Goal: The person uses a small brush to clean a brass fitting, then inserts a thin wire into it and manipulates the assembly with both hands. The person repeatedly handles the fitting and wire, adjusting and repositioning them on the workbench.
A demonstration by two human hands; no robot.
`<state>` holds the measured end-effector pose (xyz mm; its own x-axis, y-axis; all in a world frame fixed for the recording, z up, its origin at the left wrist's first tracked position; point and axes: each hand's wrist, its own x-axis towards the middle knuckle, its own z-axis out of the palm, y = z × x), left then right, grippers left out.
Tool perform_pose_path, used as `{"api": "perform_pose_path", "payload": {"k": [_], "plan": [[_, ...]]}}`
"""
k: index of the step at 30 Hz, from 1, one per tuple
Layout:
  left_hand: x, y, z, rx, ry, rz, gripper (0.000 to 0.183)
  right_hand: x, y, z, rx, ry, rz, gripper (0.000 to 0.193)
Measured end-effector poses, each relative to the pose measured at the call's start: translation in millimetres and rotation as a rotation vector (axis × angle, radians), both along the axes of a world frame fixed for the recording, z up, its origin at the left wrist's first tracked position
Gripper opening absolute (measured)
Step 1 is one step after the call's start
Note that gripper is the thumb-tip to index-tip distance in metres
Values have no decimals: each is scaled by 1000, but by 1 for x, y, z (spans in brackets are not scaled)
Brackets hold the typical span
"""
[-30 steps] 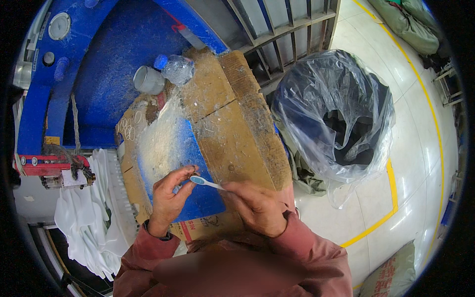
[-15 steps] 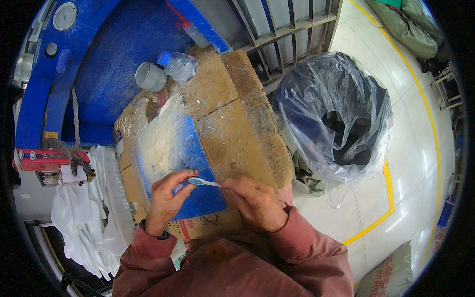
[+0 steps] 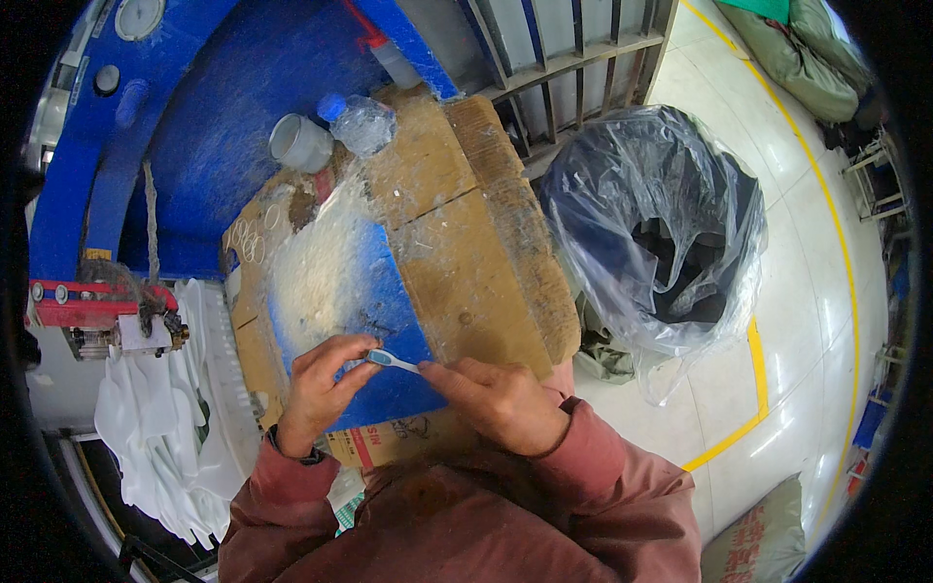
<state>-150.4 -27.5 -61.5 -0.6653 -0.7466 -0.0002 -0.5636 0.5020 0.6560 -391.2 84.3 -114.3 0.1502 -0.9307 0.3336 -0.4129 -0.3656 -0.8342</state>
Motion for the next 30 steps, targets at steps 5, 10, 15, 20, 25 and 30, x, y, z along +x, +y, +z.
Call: {"api": "perform_pose_path", "payload": {"k": [5,10,15,20,25,30], "plan": [[4,4,-8,102,114,108,29,6,-2,3,37,-25,2,43],[9,6,-14,103,158,132,28,16,-3,2,80,-146,-26,30],[14,9,-18,122,162,146,29,18,-5,2,120,-265,-71,25],[24,10,-17,513,266,255,24,20,-9,2,129,-268,-66,25],[30,8,-20,729,489,344,20,23,-8,8,133,-245,-57,24],[33,9,-24,773,563,389,21,25,-5,10,186,-273,6,25]]}}
